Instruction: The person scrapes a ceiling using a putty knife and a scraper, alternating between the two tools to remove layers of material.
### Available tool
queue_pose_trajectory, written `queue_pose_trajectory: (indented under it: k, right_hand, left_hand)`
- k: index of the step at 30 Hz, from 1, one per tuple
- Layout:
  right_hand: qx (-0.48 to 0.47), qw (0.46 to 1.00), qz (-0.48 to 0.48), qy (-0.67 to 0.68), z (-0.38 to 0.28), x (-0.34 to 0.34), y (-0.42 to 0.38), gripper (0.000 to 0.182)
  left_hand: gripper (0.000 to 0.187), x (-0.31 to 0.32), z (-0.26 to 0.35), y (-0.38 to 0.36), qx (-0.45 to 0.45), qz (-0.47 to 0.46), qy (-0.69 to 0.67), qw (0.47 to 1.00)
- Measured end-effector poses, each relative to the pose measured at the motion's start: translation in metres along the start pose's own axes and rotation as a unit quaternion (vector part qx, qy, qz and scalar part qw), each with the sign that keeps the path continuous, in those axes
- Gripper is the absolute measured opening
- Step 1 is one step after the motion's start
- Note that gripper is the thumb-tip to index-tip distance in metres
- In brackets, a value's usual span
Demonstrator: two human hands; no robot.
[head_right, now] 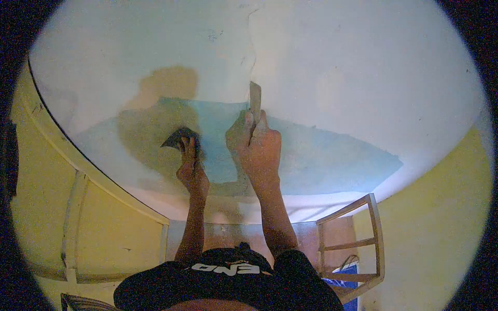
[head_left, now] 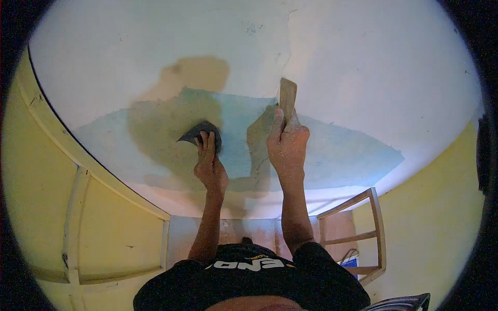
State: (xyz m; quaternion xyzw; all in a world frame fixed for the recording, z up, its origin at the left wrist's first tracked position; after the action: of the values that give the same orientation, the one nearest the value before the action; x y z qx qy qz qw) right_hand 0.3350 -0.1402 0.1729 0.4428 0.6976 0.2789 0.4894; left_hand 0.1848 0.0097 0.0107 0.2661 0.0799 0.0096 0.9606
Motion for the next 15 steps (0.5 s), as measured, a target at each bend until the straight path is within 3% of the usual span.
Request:
queue_pose_trajectory:
  k: [7,15]
  right_hand:
    - [-0.031,0.994,-0.039,-0.094,-0.005,0.003,-0.005,0.029]
    - [0.022,1.0,-0.004,0.022,-0.001,0.005,-0.02,0.029]
  left_hand:
    - [0.05,-0.002,0.005,0.0,0.013,0.005,0.007,1.0]
    - [0.051,-0.006,0.013,0.001,0.021,0.002,-0.011,1.0]
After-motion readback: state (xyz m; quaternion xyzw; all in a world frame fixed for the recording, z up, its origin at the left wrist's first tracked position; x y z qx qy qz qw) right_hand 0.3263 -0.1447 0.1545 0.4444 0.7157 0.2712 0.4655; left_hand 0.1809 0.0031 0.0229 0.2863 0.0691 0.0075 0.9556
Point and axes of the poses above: each hand's wrist, its own y-axis towards the middle knuckle, its own x-axis out of the palm, z = x × y, the point moved 10 cm from there along y, towards the middle knuckle, and after that the axes turned 13 degrees about -x, right-handed, at the moved point
